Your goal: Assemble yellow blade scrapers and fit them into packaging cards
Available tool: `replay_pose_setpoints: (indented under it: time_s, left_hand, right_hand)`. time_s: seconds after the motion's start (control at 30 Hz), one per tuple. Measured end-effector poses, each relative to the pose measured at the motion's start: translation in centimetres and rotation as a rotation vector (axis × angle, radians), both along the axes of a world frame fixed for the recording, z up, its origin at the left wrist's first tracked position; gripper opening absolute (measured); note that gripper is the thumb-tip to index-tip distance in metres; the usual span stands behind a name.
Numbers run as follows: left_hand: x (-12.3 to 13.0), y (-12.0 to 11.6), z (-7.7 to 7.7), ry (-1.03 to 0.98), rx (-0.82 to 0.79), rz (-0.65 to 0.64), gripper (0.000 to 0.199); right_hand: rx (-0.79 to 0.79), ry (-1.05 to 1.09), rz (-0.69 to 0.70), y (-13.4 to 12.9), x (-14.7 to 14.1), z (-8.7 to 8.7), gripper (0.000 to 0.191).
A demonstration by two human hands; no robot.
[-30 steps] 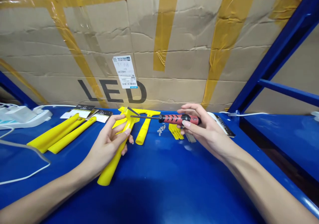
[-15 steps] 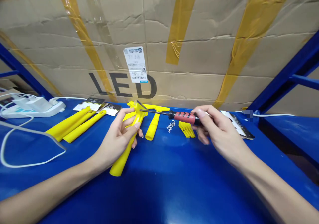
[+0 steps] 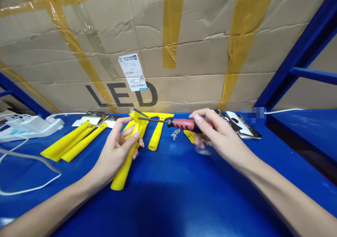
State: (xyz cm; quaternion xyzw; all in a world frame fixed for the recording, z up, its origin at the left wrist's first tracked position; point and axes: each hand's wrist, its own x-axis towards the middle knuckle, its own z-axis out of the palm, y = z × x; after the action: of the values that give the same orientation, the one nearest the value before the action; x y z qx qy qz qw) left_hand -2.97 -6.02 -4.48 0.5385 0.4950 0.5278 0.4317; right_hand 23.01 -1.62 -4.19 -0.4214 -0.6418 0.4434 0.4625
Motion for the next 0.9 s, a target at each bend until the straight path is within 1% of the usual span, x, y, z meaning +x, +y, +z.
replay_pose_setpoints:
  time_s: [0.1,0.17,0.23,0.33,0.4,0.47,0.53,0.57,0.6,0.67,0.77,0.83,0.9]
  left_hand:
    - [0.0,-0.1,0.0,-0.001,-0.001,-0.004,0.039]
    - [0.0,-0.2,-0.1,0.016,-0.011,-0.017,0.039]
    - [0.1,-0.3,-0.1,0.041,-0.006,-0.022,0.039]
    - [0.3,-0.4,0.1,0.058,0.031,-0.013,0.037]
    - [0.3,-0.3,0.3,0.043,0.051,-0.005,0.036]
    - [0.3,-0.3,0.4,0.03,0.042,-0.005,0.036]
    - [0.3,-0.2,0.4,0.04,0.009,-0.009,0.037]
    - [0.3,-0.2,0.3,0.051,-0.005,-0.008,0.038]
    - [0.2,-0.2,0.2,0.066,-0.009,-0.004,0.038]
    - [0.2,-0.3,0.0,0.091,0.007,0.015,0.038]
    - [0.2,-0.6,-0.2,0.111,0.04,0.027,0.036]
    - [0.2,-0.7,-0.2,0.119,0.053,0.021,0.036]
    - [0.1,-0.7,0.1,0.118,0.074,0.004,0.038]
  right_hand:
    - [0.088,0.048,0.045,0.2,0.5,-0.1,0.037]
    - [0.1,0.034,0.037,0.3,0.5,-0.2,0.032]
    - [0.036,0.019,0.013,0.3,0.4,-0.2,0.034]
    - [-0.111,0.031,-0.015,0.4,0.0,-0.2,0.044]
    - [-0.142,0.083,0.013,0.4,0.0,-0.2,0.04]
    - [-0.076,0.099,0.029,0.3,0.1,-0.1,0.033]
    - [0.028,0.056,0.0,0.1,0.3,0.0,0.033]
    - [0.055,0.035,-0.019,0.0,0.4,0.0,0.034]
    - [0.048,0.032,-0.03,-0.1,0.4,0.1,0.033]
    - [-0.066,0.095,-0.026,-0.2,0.2,0.2,0.031]
    - [-0.361,0.23,-0.021,-0.2,-0.2,0.5,0.035]
    - [-0.521,0.286,-0.043,-0.1,-0.4,0.7,0.041]
    - [-0.589,0.307,-0.057,0.0,-0.4,1.0,0.042]
